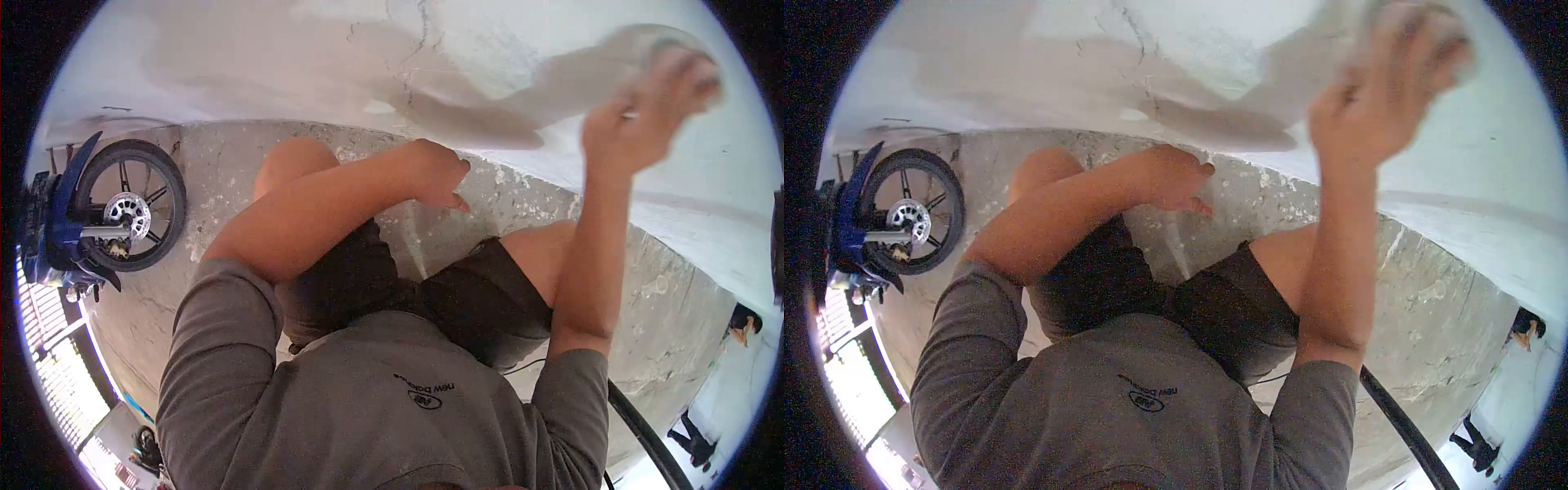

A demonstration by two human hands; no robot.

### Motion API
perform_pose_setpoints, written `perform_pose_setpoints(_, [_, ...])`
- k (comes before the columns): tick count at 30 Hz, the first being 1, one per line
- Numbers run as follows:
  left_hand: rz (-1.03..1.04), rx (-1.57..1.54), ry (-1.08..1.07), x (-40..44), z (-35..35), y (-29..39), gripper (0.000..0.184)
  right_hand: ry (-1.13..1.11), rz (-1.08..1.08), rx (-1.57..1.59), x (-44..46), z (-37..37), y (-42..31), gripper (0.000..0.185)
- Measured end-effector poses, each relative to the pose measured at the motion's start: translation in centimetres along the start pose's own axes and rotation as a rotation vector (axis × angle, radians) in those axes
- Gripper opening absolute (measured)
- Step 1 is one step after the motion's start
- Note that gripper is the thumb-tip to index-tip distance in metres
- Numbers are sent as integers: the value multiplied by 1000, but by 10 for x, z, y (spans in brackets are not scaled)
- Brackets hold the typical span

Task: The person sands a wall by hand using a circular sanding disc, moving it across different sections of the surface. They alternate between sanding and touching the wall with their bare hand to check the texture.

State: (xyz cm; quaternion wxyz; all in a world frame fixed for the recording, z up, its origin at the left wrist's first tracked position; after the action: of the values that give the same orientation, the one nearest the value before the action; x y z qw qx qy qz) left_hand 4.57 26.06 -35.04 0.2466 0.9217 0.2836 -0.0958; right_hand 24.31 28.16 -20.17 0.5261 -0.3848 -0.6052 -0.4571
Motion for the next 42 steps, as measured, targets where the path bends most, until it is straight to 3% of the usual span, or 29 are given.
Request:
perform_pose_setpoints(1, [6,-1,32,2,1,-1,69,-57,-70,117,-10,5,-8,45])
perform_pose_setpoints(4, [-17,9,23,3,8,-11,71,-147,-84,27,11,-7,0,46])
perform_pose_setpoints(6, [-25,16,15,2,-2,-9,71,-72,-56,-9,16,-13,17,46])
perform_pose_setpoints(8, [-9,28,-1,1,-4,-6,72,28,117,-46,10,-18,23,46])
perform_pose_setpoints(12, [21,24,29,-1,-2,-8,77,-80,-30,-14,12,-24,21,46])
perform_pose_setpoints(14, [22,17,82,-3,-8,-7,78,61,-113,-183,9,-37,64,53])
perform_pose_setpoints(17, [3,54,45,-7,-16,-3,78,242,477,-123,8,-73,95,50])
perform_pose_setpoints(18, [21,58,44,-6,-17,-3,78,244,469,-139,-3,-79,108,50])
perform_pose_setpoints(20, [-8,58,7,-9,-19,-2,79,486,935,-72,-27,-98,137,53])
perform_pose_setpoints(24, [-31,48,-12,-10,-25,1,80,746,1479,150,-83,-119,164,56])
perform_pose_setpoints(28, [0,17,2,-11,-27,5,82,849,1594,109,-115,-124,179,55])
perform_pose_setpoints(30, [-11,13,-11,-12,-29,5,82,656,1317,-24,-92,-121,180,55])
perform_pose_setpoints(31, [-1,23,6,-13,-29,3,81,659,1319,-21,-87,-120,178,55])
perform_pose_setpoints(33, [6,36,25,-14,-27,1,80,343,812,-348,-56,-115,160,56])
perform_pose_setpoints(34, [8,38,33,-14,-26,0,79,346,813,-345,-64,-115,163,56])
perform_pose_setpoints(36, [7,40,44,-17,-27,2,79,523,993,-289,-91,-122,175,56])
perform_pose_setpoints(38, [17,27,49,-19,-31,5,78,773,1501,-25,-118,-125,176,58])
perform_pose_setpoints(42, [-10,16,39,-21,-32,5,77,742,1666,-39,-129,-133,188,60])
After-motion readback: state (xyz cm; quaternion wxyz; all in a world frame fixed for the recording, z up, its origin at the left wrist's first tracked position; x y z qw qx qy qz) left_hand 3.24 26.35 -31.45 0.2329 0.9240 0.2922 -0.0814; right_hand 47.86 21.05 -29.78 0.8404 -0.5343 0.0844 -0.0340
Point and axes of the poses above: each hand's wrist, its own x-axis towards the middle knuckle, its own z-axis out of the palm, y = z × x, the point moved 3 cm from there along x, towards the middle knuckle, and after that the axes turned 9 degrees about y, right-handed, at the moved point
